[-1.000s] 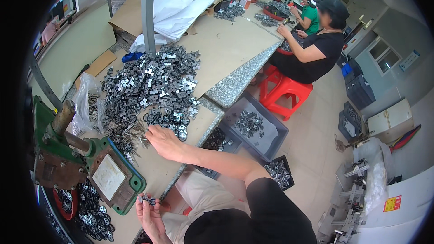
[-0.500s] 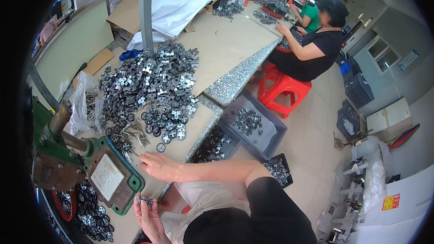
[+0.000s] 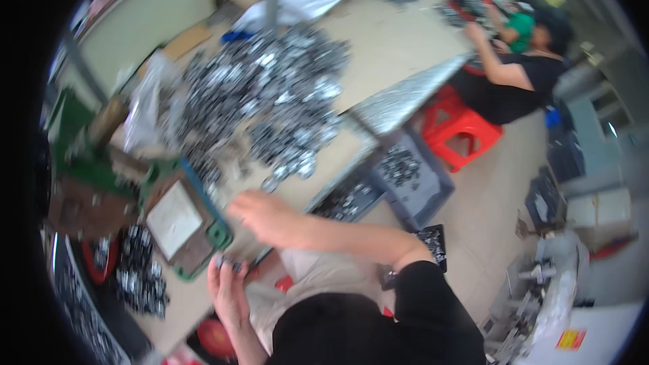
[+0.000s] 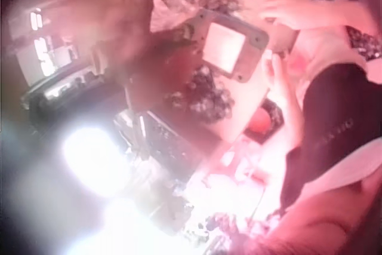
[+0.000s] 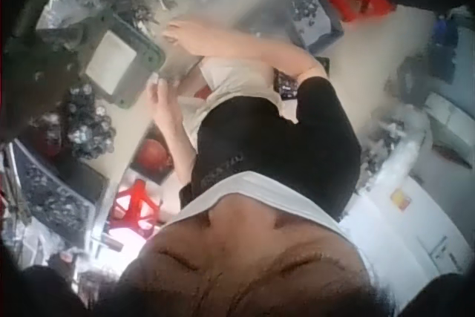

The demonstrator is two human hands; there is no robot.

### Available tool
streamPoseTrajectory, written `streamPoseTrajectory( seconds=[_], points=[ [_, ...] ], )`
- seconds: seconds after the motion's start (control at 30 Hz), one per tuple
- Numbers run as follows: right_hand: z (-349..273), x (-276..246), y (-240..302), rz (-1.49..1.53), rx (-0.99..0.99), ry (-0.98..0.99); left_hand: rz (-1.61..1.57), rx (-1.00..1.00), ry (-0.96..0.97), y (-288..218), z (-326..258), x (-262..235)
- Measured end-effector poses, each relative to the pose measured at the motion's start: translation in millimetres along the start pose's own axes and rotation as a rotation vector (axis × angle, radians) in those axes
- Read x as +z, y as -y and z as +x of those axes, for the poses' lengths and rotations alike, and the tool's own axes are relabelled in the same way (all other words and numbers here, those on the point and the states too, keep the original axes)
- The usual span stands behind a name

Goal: The person assembles small metal components and plastic parts using a manual press.

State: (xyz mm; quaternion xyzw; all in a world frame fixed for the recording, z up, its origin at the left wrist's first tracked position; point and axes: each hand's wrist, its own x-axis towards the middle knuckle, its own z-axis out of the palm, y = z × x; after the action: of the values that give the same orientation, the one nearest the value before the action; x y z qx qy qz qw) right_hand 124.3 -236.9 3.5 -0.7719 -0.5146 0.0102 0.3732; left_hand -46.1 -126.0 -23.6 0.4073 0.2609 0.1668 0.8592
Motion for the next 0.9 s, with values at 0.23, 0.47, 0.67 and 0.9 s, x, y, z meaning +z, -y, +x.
streamPoseTrajectory(
  seconds=[0.23, 0.47, 0.67, 0.9],
  points=[
    [-26.8, -17.3, 6.1, 1.141, 0.579, 0.194, 0.072, 0.010, -0.005, -5.7, 3.8, 25.3],
    [-33.6, -3.6, 0.8, 1.254, 0.536, 0.301, 0.146, 0.043, 0.032, -5.1, -0.5, 20.6],
    [-33.5, -3.5, 0.8, 1.201, 0.501, 0.320, 0.153, 0.009, 0.068, -2.3, 0.2, 16.1],
    [-28.1, -9.1, 4.7, 1.128, 0.547, 0.322, 0.192, 0.009, 0.064, -1.5, 0.5, 15.2]
  ],
)
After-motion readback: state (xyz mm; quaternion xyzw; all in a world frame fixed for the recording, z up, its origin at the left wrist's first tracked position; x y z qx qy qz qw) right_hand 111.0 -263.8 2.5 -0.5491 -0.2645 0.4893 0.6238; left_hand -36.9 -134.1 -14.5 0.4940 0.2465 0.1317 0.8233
